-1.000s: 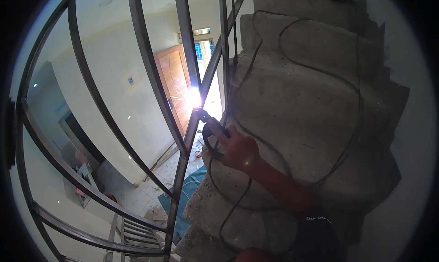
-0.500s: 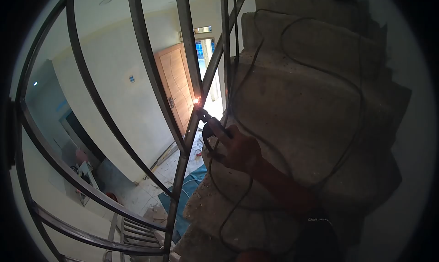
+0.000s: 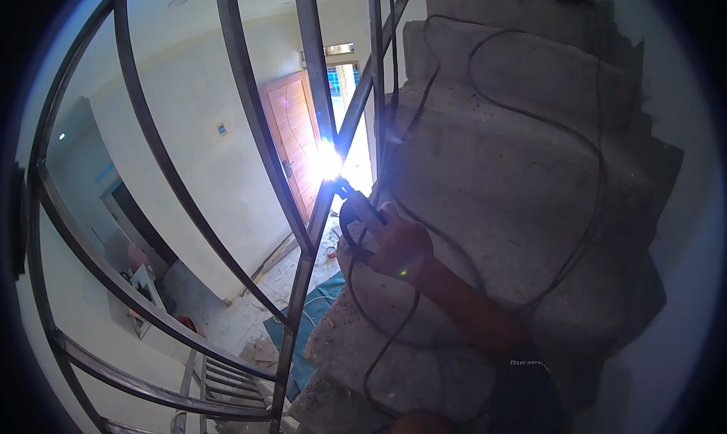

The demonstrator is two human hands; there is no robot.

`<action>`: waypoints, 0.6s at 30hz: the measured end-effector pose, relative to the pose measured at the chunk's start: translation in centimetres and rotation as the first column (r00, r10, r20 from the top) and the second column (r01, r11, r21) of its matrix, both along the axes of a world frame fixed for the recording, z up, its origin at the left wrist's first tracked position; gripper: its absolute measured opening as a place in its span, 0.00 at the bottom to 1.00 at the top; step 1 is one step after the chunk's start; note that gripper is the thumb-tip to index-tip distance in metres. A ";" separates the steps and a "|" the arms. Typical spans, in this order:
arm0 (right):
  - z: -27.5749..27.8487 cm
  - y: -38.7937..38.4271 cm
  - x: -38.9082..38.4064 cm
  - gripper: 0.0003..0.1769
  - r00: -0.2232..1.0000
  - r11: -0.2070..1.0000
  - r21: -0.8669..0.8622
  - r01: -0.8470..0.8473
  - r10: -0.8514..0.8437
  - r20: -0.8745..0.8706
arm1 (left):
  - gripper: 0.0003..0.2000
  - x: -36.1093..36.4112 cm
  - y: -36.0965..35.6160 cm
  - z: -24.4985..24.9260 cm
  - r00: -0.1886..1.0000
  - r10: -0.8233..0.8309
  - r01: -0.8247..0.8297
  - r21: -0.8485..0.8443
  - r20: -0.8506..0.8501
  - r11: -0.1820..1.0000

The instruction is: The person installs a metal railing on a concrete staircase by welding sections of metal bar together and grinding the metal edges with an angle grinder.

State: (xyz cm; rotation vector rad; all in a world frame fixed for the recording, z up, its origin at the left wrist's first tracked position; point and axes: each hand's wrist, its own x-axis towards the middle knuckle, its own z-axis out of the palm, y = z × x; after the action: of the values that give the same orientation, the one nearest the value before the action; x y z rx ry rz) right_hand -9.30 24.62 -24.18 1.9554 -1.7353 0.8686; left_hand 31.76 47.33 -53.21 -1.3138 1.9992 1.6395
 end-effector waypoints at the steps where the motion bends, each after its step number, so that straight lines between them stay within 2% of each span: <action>1: -0.1 -0.1 0.0 0.57 0.999 0.999 0.012 0.034 -0.033 -0.025 | 0.40 -0.4 0.7 -0.8 0.993 -0.113 0.114 -0.169 0.016 0.979; 2: -0.1 0.0 -0.1 0.57 0.999 0.999 0.011 0.033 -0.033 -0.026 | 0.42 -0.7 1.5 -1.8 0.974 -0.220 0.224 -0.330 0.050 0.917; 4: -0.2 0.0 -0.1 0.57 1.000 1.000 -0.021 -0.021 0.021 -0.019 | 0.47 -0.8 2.7 -3.8 0.901 -0.399 0.416 -0.602 0.171 0.682; 5: 0.1 0.2 0.0 0.57 1.000 1.000 -0.021 -0.021 0.020 -0.018 | 0.47 -0.6 2.9 -5.1 0.901 -0.399 0.417 -0.602 0.172 0.682; 7: 1.0 0.7 0.5 0.56 0.998 0.992 0.109 0.065 -0.064 -0.017 | 0.47 -0.6 2.6 -4.8 0.920 -0.365 0.381 -0.546 0.144 0.746; 9: 0.6 0.6 0.1 0.52 0.999 0.996 0.085 0.037 -0.035 -0.022 | 0.48 -0.9 1.7 -3.5 0.943 -0.309 0.330 -0.471 0.124 0.818; 11: 0.3 0.8 -0.3 0.52 0.991 0.992 -0.023 -0.122 0.123 0.052 | 0.48 -1.2 1.2 -2.4 0.959 -0.257 0.285 -0.407 0.123 0.868; 12: -0.1 0.4 -0.4 0.53 0.994 0.989 -0.099 -0.111 0.112 -0.002 | 0.48 -1.3 0.9 -1.9 0.964 -0.238 0.267 -0.384 0.122 0.884; 18: -0.3 -0.1 -0.6 0.55 0.995 0.992 -0.077 -0.098 0.100 0.029 | 0.49 -1.8 0.0 -0.2 0.975 -0.177 0.210 -0.294 0.134 0.932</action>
State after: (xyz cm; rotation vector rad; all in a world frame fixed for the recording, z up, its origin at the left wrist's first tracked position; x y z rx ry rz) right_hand -9.90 24.57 -24.53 2.0023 -1.6103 0.9910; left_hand 29.97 47.37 -53.44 -1.2194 2.3024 1.1826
